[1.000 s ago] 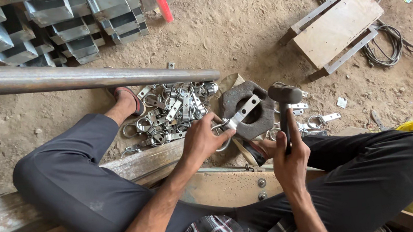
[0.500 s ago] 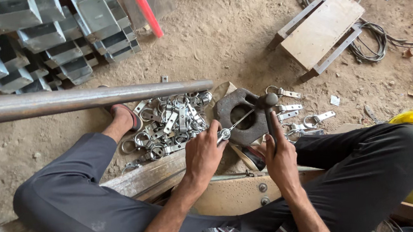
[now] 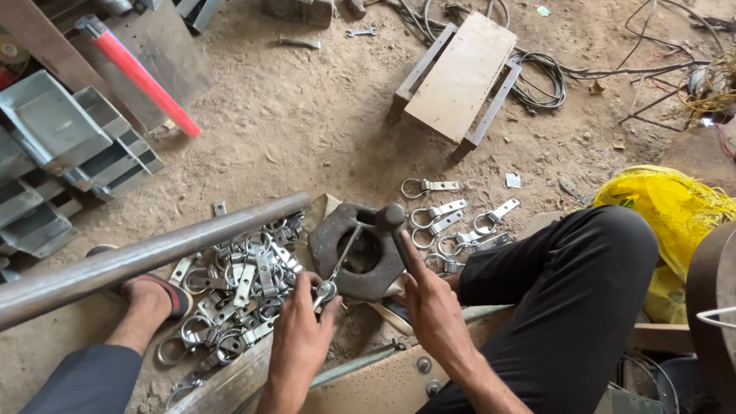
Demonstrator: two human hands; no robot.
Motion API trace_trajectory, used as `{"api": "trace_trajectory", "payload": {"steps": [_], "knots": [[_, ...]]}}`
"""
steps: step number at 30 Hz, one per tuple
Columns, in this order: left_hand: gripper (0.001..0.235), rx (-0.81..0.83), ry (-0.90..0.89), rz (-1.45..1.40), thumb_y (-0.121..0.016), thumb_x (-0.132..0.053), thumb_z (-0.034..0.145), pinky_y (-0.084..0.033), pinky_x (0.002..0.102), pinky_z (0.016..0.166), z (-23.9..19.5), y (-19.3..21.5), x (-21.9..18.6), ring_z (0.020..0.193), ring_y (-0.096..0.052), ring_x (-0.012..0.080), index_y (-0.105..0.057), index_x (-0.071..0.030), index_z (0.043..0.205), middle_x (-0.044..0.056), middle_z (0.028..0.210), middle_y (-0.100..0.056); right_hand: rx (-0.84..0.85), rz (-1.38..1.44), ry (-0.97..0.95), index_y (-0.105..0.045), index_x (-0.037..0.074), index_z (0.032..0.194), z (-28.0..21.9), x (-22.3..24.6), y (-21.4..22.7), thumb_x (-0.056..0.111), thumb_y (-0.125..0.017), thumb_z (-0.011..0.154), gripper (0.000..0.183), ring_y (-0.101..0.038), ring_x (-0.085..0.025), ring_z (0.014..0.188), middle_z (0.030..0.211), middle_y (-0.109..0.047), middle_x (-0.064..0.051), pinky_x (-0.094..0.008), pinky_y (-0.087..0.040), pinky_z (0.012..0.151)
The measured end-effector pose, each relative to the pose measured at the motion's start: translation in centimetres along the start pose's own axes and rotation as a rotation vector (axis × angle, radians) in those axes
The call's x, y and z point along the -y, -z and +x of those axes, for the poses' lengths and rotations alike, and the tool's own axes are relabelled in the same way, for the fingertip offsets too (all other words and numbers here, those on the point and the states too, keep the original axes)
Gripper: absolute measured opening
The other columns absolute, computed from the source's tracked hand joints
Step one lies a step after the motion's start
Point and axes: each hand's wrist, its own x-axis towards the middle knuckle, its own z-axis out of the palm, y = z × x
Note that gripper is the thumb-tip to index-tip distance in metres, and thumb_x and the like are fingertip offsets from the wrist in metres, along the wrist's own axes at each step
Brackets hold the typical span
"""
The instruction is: The person assembles metal components together using a hammer and a jig to secure parts, repeatedly striking the metal pieces to join them and setting aside finished units.
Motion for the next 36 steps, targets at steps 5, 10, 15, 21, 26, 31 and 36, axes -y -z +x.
{"api": "trace_trajectory", "payload": {"steps": [5,10,15,21,26,31,36], "knots": [[0.035,0.055,-0.002,-0.100,-0.068,-0.031,0.095,-0.059,0.044,0.068,0.2,2.0,0.3,0.078,-0.079,0.0250,-0.053,-0.009,0.117,0.013,0.091,-0.077,0.014,0.003,0.014,-0.022,0.024,0.163,0.1,0.0,0.2,0.007,-0.049,0.101,0.070,-0.074,-0.035,0.088,0.106,-0.072,-0.026,-0.049,-0.056,0.075],[0.039,-0.047,-0.001,-0.137,-0.069,-0.029,0.093,-0.063,0.042,0.072,1.3,2.3,1.8,0.080,-0.079,0.0269,-0.052,-0.010,0.122,0.012,0.102,-0.075,0.031,0.046,0.042,-0.021,0.024,0.163,0.4,-0.7,0.2,0.006,-0.048,0.101,0.070,-0.074,-0.035,0.092,0.109,-0.072,-0.026,-0.049,-0.058,0.077],[0.034,-0.225,-0.193,0.003,-0.074,-0.024,0.089,-0.065,0.035,0.072,2.9,1.2,3.9,0.094,-0.074,0.0225,-0.059,-0.010,0.116,0.010,0.106,-0.073,0.060,0.050,-0.011,-0.018,0.029,0.163,0.4,-1.0,-0.1,0.008,-0.047,0.102,0.071,-0.076,-0.031,0.094,0.114,-0.072,-0.022,-0.047,-0.063,0.077],[0.046,-0.168,-0.106,0.061,-0.077,-0.033,0.087,-0.064,0.039,0.077,3.2,0.9,4.3,0.098,-0.071,0.0244,-0.063,-0.011,0.125,0.013,0.111,-0.070,0.055,0.023,-0.023,-0.018,0.033,0.162,0.4,-0.9,-0.4,0.005,-0.048,0.099,0.075,-0.077,-0.031,0.093,0.115,-0.073,-0.022,-0.048,-0.065,0.078],[0.048,-0.249,-0.212,0.060,-0.080,-0.032,0.085,-0.059,0.046,0.088,3.2,1.3,4.0,0.108,-0.069,0.0292,-0.066,-0.008,0.124,0.017,0.121,-0.069,0.051,0.000,-0.003,-0.017,0.032,0.163,0.4,-1.5,-0.5,0.006,-0.049,0.100,0.075,-0.076,-0.031,0.090,0.110,-0.073,-0.022,-0.048,-0.065,0.077],[0.049,-0.240,-0.156,0.022,-0.079,-0.029,0.083,-0.060,0.043,0.092,3.0,1.8,3.4,0.107,-0.072,0.0280,-0.067,-0.009,0.125,0.014,0.123,-0.071,0.045,0.034,0.000,-0.023,0.031,0.162,0.7,-2.3,-0.8,0.007,-0.048,0.102,0.070,-0.076,-0.025,0.081,0.099,-0.073,-0.019,-0.041,-0.069,0.069],[0.044,-0.278,-0.234,0.004,-0.080,-0.024,0.086,-0.055,0.042,0.098,2.5,2.3,3.0,0.113,-0.070,0.0311,-0.072,-0.008,0.127,0.015,0.122,-0.073,0.042,0.283,-0.032,-0.035,0.027,0.162,0.8,-3.1,-0.8,0.009,-0.050,0.102,0.065,-0.074,-0.018,0.071,0.098,-0.064,-0.015,-0.036,-0.067,0.066]]}}
